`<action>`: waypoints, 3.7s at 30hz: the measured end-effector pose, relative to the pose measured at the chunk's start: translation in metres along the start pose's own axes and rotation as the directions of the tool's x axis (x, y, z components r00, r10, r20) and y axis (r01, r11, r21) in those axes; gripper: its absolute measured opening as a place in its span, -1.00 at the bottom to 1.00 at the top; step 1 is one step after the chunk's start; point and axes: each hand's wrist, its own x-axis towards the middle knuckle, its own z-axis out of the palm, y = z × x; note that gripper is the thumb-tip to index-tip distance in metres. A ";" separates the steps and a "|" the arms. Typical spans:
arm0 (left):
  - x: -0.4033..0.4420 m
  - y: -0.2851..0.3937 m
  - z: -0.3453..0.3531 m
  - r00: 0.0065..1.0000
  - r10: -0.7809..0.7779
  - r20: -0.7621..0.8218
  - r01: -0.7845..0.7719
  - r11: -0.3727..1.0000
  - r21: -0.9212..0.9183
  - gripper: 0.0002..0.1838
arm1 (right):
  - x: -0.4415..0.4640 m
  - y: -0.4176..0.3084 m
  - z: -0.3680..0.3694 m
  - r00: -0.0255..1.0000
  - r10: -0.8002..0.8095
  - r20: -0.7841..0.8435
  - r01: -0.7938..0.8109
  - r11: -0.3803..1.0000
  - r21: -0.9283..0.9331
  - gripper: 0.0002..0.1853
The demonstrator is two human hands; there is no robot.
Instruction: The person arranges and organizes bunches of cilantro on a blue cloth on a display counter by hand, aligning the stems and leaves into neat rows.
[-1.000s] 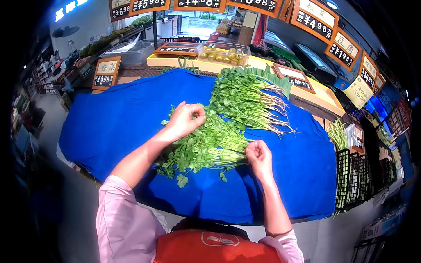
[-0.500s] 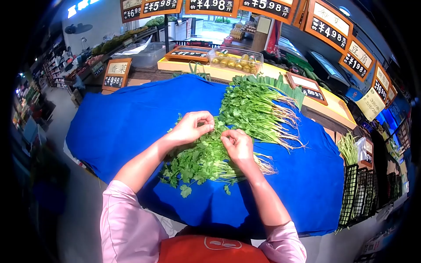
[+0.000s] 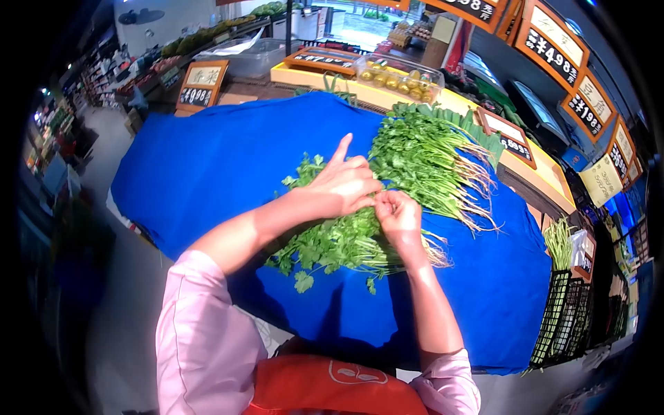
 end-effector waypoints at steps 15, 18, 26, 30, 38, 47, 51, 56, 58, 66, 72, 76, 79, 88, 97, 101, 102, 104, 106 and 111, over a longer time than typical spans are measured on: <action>-0.016 -0.007 0.013 0.908 -0.255 -0.331 0.210 0.964 -0.165 -0.92 | 0.005 0.008 -0.006 0.981 0.191 0.012 -0.187 0.943 0.274 -0.86; -0.024 -0.002 -0.029 0.822 -0.370 -0.433 0.164 0.882 -0.443 -0.90 | -0.005 -0.017 -0.017 0.997 0.045 -0.063 -0.033 0.983 0.182 -0.71; -0.085 0.085 -0.031 0.910 -0.171 -0.378 -0.041 0.871 -0.490 -0.81 | -0.089 -0.088 -0.022 0.841 0.069 0.537 -0.496 0.495 0.713 -0.64; -0.112 0.099 -0.012 0.954 -0.110 -0.278 -0.056 0.846 -0.529 -0.59 | -0.131 -0.071 -0.014 0.732 0.127 0.669 -0.673 0.284 0.683 -0.75; -0.103 0.058 0.000 0.951 0.016 -0.309 -0.112 0.949 -0.295 -0.62 | -0.168 -0.060 -0.022 0.753 0.500 0.427 -0.608 0.282 0.742 -0.81; -0.070 0.042 0.026 0.934 0.048 -0.353 -0.046 0.999 0.015 -0.86 | -0.185 -0.051 -0.040 0.784 0.537 0.311 -0.506 0.264 0.821 -0.79; -0.073 0.054 0.021 0.925 0.086 -0.370 -0.083 0.996 0.025 -0.90 | -0.176 -0.043 -0.047 0.793 0.527 0.305 -0.508 0.298 0.808 -0.85; -0.092 0.068 0.028 0.884 0.214 -0.415 -0.144 0.970 0.193 -0.81 | -0.152 -0.043 -0.042 0.884 0.441 0.157 -0.425 0.616 0.663 -0.91; -0.099 0.073 0.031 0.868 0.251 -0.429 -0.137 0.951 0.279 -0.80 | -0.141 -0.030 -0.030 0.936 0.339 0.098 -0.337 0.779 0.528 -0.86; -0.108 0.084 0.030 0.857 0.232 -0.460 -0.103 0.952 0.288 -0.83 | -0.107 -0.027 -0.002 0.999 0.042 0.028 -0.039 0.992 -0.124 -0.80; -0.101 0.079 0.013 0.846 -0.115 -0.521 0.112 0.993 -0.038 -0.69 | -0.106 -0.017 0.003 0.999 -0.041 -0.015 0.040 0.998 -0.047 -0.87; -0.081 0.083 0.002 0.907 -0.099 -0.409 0.085 0.995 -0.052 -0.74 | -0.105 -0.017 0.002 1.000 -0.016 -0.014 0.016 1.000 0.024 -0.87; -0.078 0.078 0.012 0.947 -0.041 -0.319 0.037 0.999 -0.019 -0.80 | -0.104 -0.017 0.000 1.000 0.003 -0.014 -0.002 0.998 0.056 -0.87; -0.072 0.080 0.018 0.936 -0.041 -0.349 0.028 0.999 -0.041 -0.89 | -0.099 -0.027 0.004 0.989 0.149 -0.005 -0.146 0.975 0.168 -0.88; -0.087 0.079 -0.027 0.626 -0.538 -0.564 0.264 0.827 -0.496 -0.96 | -0.126 -0.062 -0.008 0.942 0.227 0.247 -0.335 0.667 0.666 -0.68; -0.100 0.128 -0.031 0.916 -0.138 -0.377 0.029 0.959 -0.283 -0.85 | -0.163 -0.070 -0.013 0.724 0.305 0.619 -0.663 0.061 0.746 -0.66; -0.104 0.139 -0.017 0.932 -0.115 -0.344 0.018 0.962 -0.272 -0.86 | -0.173 -0.061 -0.011 0.676 0.206 0.707 -0.697 -0.131 0.705 -0.65; -0.113 0.156 0.007 0.966 -0.123 -0.227 0.053 0.955 -0.292 -0.82 | -0.186 -0.057 -0.013 0.681 0.249 0.689 -0.686 -0.114 0.719 -0.67; -0.122 0.158 0.019 0.977 -0.133 -0.167 0.073 0.942 -0.327 -0.72 | -0.197 -0.047 -0.017 0.708 0.242 0.664 -0.669 -0.071 0.739 -0.69; -0.135 0.162 0.027 0.983 -0.093 -0.157 0.032 0.934 -0.356 -0.60 | -0.216 -0.028 -0.038 0.699 0.453 0.553 -0.625 0.013 0.780 -0.76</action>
